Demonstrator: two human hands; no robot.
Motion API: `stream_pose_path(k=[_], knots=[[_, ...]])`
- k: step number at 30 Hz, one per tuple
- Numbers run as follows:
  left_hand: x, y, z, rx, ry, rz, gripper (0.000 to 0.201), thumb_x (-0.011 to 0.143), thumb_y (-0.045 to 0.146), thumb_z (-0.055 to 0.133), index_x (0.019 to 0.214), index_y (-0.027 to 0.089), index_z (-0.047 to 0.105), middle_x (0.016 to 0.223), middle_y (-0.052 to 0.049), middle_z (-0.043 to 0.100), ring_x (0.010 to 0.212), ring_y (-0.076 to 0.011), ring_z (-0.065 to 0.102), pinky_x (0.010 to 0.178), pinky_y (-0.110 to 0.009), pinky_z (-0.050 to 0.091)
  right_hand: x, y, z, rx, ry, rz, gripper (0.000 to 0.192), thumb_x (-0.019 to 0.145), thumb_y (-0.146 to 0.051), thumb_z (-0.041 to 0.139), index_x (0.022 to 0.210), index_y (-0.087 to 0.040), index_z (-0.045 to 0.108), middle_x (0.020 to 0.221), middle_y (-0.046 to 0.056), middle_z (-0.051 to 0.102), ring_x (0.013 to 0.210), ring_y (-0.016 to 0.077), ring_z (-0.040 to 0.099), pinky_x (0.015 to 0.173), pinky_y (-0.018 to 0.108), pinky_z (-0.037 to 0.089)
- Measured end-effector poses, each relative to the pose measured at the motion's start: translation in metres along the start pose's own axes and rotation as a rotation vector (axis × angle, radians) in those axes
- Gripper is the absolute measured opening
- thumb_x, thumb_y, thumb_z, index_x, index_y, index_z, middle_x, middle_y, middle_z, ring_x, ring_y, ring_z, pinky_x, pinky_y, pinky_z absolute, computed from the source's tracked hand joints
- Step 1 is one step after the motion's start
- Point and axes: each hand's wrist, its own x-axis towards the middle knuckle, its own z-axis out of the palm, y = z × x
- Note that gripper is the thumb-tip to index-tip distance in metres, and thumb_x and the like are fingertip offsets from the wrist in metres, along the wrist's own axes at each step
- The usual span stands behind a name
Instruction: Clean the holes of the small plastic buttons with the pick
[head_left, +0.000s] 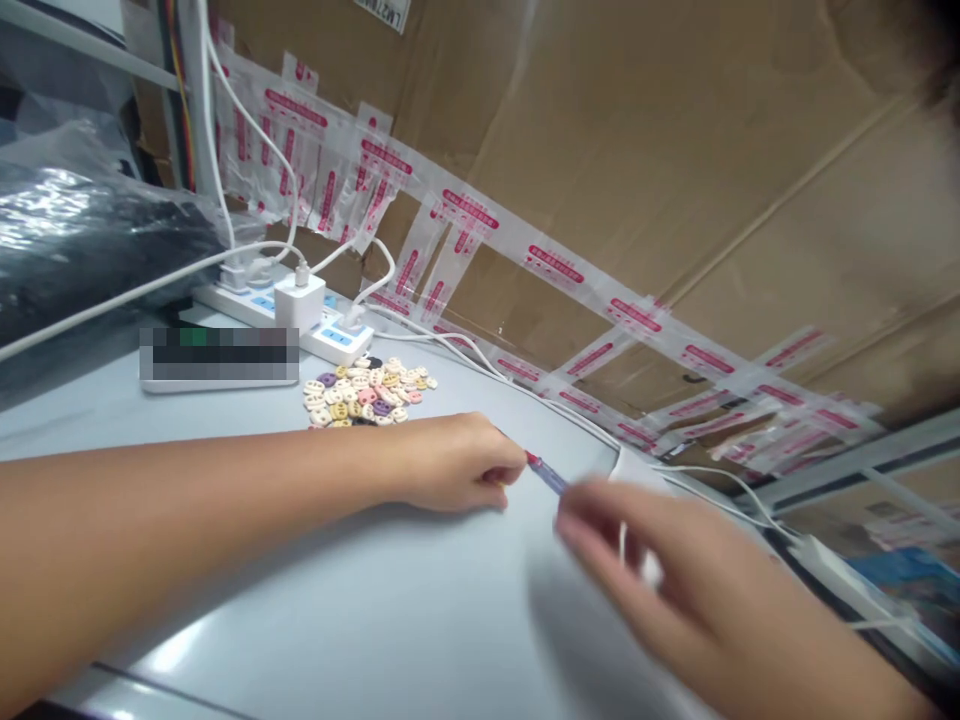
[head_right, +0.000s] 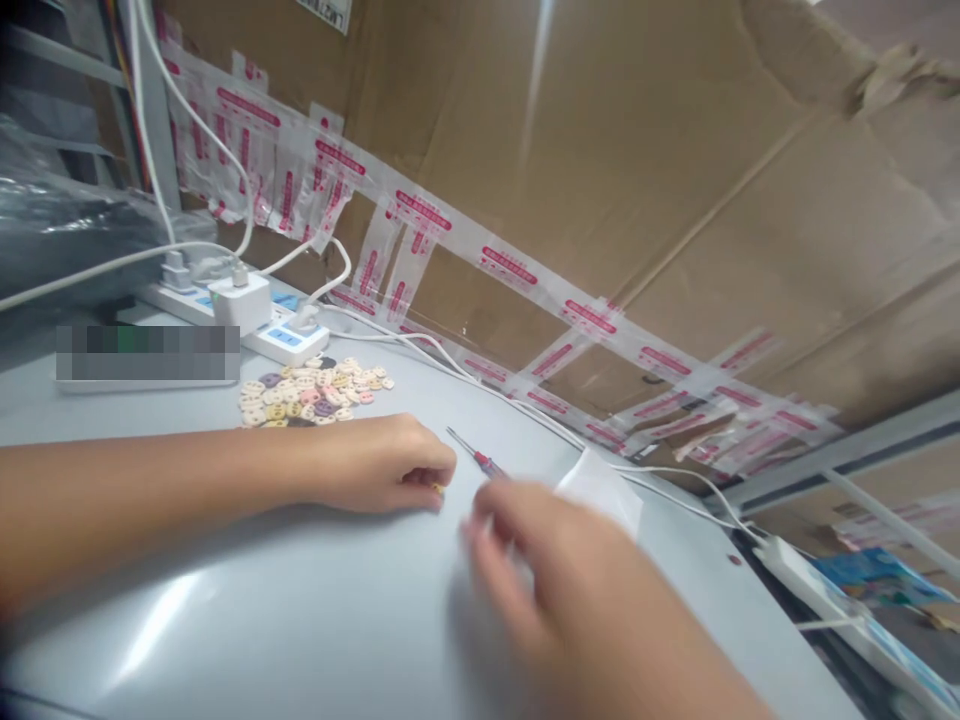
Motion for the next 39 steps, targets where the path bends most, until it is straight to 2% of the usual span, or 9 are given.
stream_pose_path(k=[3,7,11,16,19,24,27,32,39], knots=[[0.002,0.003,-0.001,0.025,-0.009,-0.035,0.016,0.087,0.02,0.065,0.075,0.019,0.055,0.075,0.002,0.062,0.071,-0.012,0.056,0.062,-0.024,0.035,0.039,0.025,0.015,-0.071,-0.185,0.141,0.026,0.096,-0.039,0.053,0.08,-0.022,0.066,0.075,0.004,0.069,0.064,0.0192,0.06,0.055,0.03,0.039],[0.007,0.007,0.0,0.069,-0.033,-0.143,0.015,0.091,0.026,0.063,0.078,0.019,0.058,0.079,0.001,0.064,0.075,-0.0143,0.058,0.063,-0.025,0.035,0.051,0.039,0.036,0.018,-0.299,0.212,0.028,0.098,-0.041,0.046,0.092,-0.022,0.066,0.09,0.005,0.071,0.08,0.0213,0.064,0.063,0.03,0.041],[0.01,0.01,0.002,0.089,-0.034,-0.148,0.013,0.091,0.025,0.063,0.08,0.019,0.061,0.078,0.001,0.063,0.073,-0.0135,0.057,0.063,-0.025,0.034,0.039,0.041,0.034,0.014,-0.229,0.227,0.029,0.096,-0.043,0.048,0.099,-0.021,0.067,0.097,0.007,0.072,0.084,0.0234,0.066,0.066,0.031,0.042],[0.009,0.008,0.002,0.07,-0.039,-0.051,0.011,0.091,0.023,0.064,0.081,0.019,0.06,0.079,0.002,0.062,0.072,-0.0119,0.055,0.063,-0.025,0.034,0.018,0.064,0.01,-0.03,-0.364,0.249,0.021,0.082,-0.04,0.064,0.095,-0.025,0.069,0.087,0.005,0.073,0.073,0.0221,0.068,0.059,0.03,0.043],[0.007,0.006,0.002,0.068,-0.039,0.005,0.011,0.091,0.022,0.063,0.081,0.018,0.059,0.078,0.002,0.06,0.071,-0.0119,0.054,0.064,-0.025,0.034,0.003,0.081,0.001,-0.067,-0.468,0.368,0.046,0.065,-0.034,0.076,0.109,-0.027,0.067,0.095,0.007,0.075,0.07,0.0246,0.07,0.055,0.031,0.046],[0.006,0.006,0.003,0.041,-0.036,0.048,0.012,0.09,0.019,0.062,0.079,0.019,0.057,0.076,0.002,0.058,0.073,-0.0125,0.053,0.066,-0.026,0.035,-0.018,0.112,-0.012,0.117,-0.381,0.433,0.037,0.082,-0.042,0.062,0.115,-0.026,0.064,0.098,0.011,0.075,0.079,0.0263,0.073,0.059,0.033,0.055],[0.005,0.007,0.004,0.035,-0.034,0.053,0.012,0.089,0.019,0.062,0.078,0.019,0.057,0.077,0.002,0.058,0.074,-0.013,0.053,0.066,-0.027,0.035,-0.036,0.126,-0.015,0.1,-0.415,0.505,0.036,0.069,-0.035,0.071,0.104,-0.025,0.068,0.106,0.011,0.074,0.087,0.0279,0.073,0.066,0.034,0.058],[0.004,0.009,0.003,0.032,-0.036,0.031,0.008,0.089,0.017,0.061,0.081,0.018,0.058,0.081,0.001,0.06,0.074,-0.0126,0.054,0.066,-0.026,0.035,-0.061,0.112,0.002,0.055,-0.504,0.555,0.032,0.068,-0.027,0.063,0.099,-0.026,0.07,0.105,0.008,0.074,0.091,0.0272,0.072,0.073,0.035,0.056],[0.004,0.008,0.004,0.013,-0.001,0.046,0.008,0.087,0.016,0.061,0.08,0.018,0.059,0.077,0.002,0.059,0.07,-0.0121,0.052,0.065,-0.026,0.035,-0.04,0.081,0.011,-0.101,-0.373,0.435,0.018,0.085,-0.03,0.051,0.078,-0.024,0.066,0.077,0.005,0.071,0.066,0.0223,0.065,0.059,0.032,0.043]])
